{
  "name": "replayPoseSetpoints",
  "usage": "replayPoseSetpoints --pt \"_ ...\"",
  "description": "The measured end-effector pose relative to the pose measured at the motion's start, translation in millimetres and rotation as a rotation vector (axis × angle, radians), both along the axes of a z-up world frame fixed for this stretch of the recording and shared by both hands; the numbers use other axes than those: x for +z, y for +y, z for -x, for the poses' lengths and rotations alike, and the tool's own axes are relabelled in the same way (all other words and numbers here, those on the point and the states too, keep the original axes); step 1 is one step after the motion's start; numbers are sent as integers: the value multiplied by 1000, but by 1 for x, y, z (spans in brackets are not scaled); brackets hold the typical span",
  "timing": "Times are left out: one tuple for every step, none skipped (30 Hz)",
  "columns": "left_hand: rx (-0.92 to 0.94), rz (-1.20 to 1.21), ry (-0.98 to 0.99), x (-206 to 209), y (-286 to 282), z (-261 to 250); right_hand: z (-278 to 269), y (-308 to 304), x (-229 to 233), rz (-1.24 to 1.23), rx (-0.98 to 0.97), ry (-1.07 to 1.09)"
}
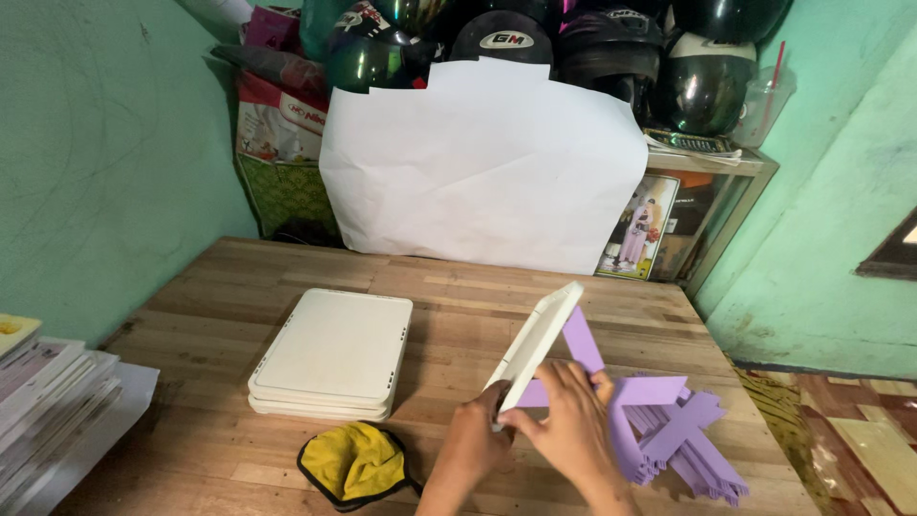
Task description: The person assembles a small plastic stand by inserting purple X-shaped supports into slots on white square trays. They repeatedly attach and detach the supports, then stack the trays and gather the supports on the table.
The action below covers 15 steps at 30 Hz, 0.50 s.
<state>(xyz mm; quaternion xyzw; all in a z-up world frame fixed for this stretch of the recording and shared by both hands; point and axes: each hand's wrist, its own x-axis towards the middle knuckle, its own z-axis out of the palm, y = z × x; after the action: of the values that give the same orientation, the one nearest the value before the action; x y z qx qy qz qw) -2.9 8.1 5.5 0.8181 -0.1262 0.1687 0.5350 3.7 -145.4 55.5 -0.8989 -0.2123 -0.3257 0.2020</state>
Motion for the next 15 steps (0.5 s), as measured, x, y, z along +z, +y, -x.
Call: replayPoseSetpoints --pt "7 -14 70 -1 1 1 -1 -3 1 7 -23 28" --pt "13 -28 141 -3 0 2 -1 -6 3 15 -47 55" --pt "19 -41 211 -6 -1 2 -1 -7 5 22 -71 83" --pt "18 -46 152 -10 -4 1 -1 -6 7 2 -75 61" --pt "17 -50 92 -13 -8 -1 0 -5 8 -18 -79 40" --pt "18 -54 33 -17 -10 -3 1 -3 10 -39 -81 18" --pt "10 -98 104 -20 -9 -7 3 -1 12 -24 -136 50" --pt "2 -142 177 -22 -8 -12 6 0 13 -10 -191 82" --pt "-5 -185 249 -24 -7 -15 8 1 16 4 -246 113" --pt "7 -159 229 -27 -8 -16 8 1 19 5 -234 102" --pt "19 -132 209 -29 -10 -16 8 2 21 6 -221 91" --pt "29 -104 189 -31 -12 -15 8 1 22 9 -211 80" --pt "33 -111 238 -32 -13 -14 8 0 23 3 -160 42" --pt "34 -120 286 -33 -14 -13 7 -1 23 -6 -112 1" --pt "35 -130 333 -32 -16 -13 7 -3 23 -14 -64 -40"
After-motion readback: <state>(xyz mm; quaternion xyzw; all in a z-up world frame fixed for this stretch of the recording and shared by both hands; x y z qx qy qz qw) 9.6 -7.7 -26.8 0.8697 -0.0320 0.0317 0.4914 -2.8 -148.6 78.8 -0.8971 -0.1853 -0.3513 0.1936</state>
